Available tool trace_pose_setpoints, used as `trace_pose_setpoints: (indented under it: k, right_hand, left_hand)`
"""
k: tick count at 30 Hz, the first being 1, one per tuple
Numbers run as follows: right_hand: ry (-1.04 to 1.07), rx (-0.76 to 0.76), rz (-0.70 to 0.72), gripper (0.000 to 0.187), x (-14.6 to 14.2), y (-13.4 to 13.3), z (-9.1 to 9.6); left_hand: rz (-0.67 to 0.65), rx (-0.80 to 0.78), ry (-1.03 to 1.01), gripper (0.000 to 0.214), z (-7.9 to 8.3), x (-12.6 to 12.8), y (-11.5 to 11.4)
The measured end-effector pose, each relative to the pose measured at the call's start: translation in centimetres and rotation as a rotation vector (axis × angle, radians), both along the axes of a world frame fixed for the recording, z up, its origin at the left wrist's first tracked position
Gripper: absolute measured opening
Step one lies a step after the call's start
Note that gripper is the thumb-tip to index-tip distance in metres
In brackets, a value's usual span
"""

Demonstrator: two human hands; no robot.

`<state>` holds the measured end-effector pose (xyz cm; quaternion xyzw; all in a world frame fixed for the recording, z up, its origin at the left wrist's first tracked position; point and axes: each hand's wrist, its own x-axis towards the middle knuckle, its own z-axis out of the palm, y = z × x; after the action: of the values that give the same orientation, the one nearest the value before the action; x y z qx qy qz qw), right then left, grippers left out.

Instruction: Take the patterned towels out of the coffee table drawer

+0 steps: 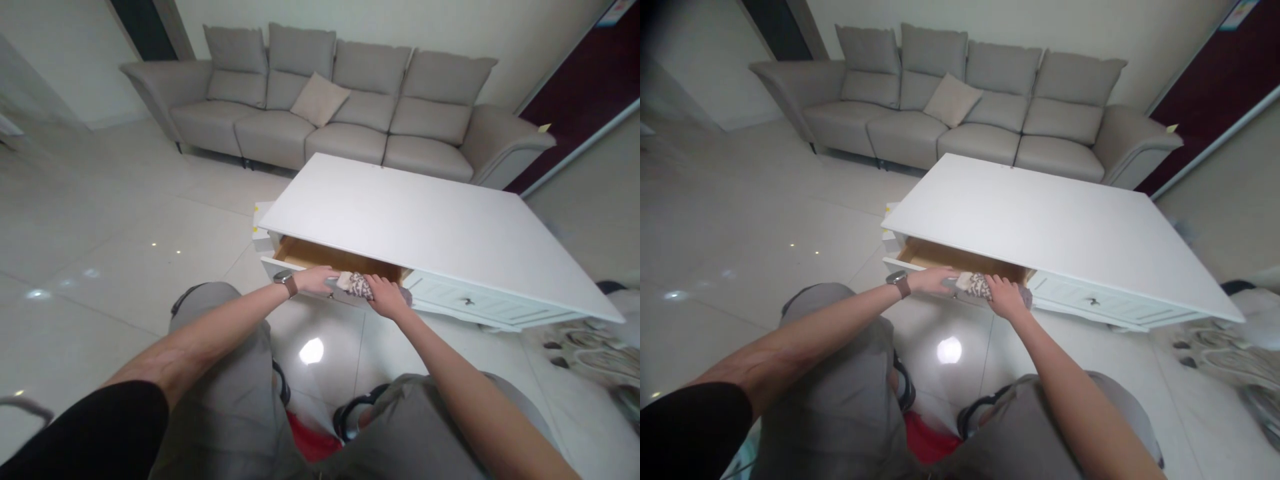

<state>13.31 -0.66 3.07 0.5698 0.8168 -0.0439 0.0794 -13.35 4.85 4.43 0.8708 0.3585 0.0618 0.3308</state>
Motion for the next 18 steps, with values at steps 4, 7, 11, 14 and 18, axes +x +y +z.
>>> trace_pose_setpoints:
  k: [4,7,11,14,18]
  right_hand:
    - [-0.078,0.046,-0.035,0.067,-0.9,-1.3,-0.2]
    - [-0.114,0.092,-0.105,0.068,-1.6,-2.5,-0.5]
    - [-0.119,0.127,-0.201,0.067,-2.6,-3.2,-1.3]
    - [-0.109,0.107,-0.310,0.068,-3.3,-2.7,-1.7]
    - [-0.111,0.094,-0.392,0.066,-4.1,-1.8,-1.8]
  left_hand:
    - [-0.106,0.070,-0.157,0.055,2.1,1.4,0.8]
    - [-0.115,0.074,-0.142,0.062,2.9,1.3,2.3]
    - [-0.090,0.077,0.308,0.041,2.3,-0.9,4.8]
    - [-0.112,0.058,0.436,0.019,1.2,-3.6,6.3]
    - [-0.145,0.045,0.454,0.018,-0.1,-6.1,7.4]
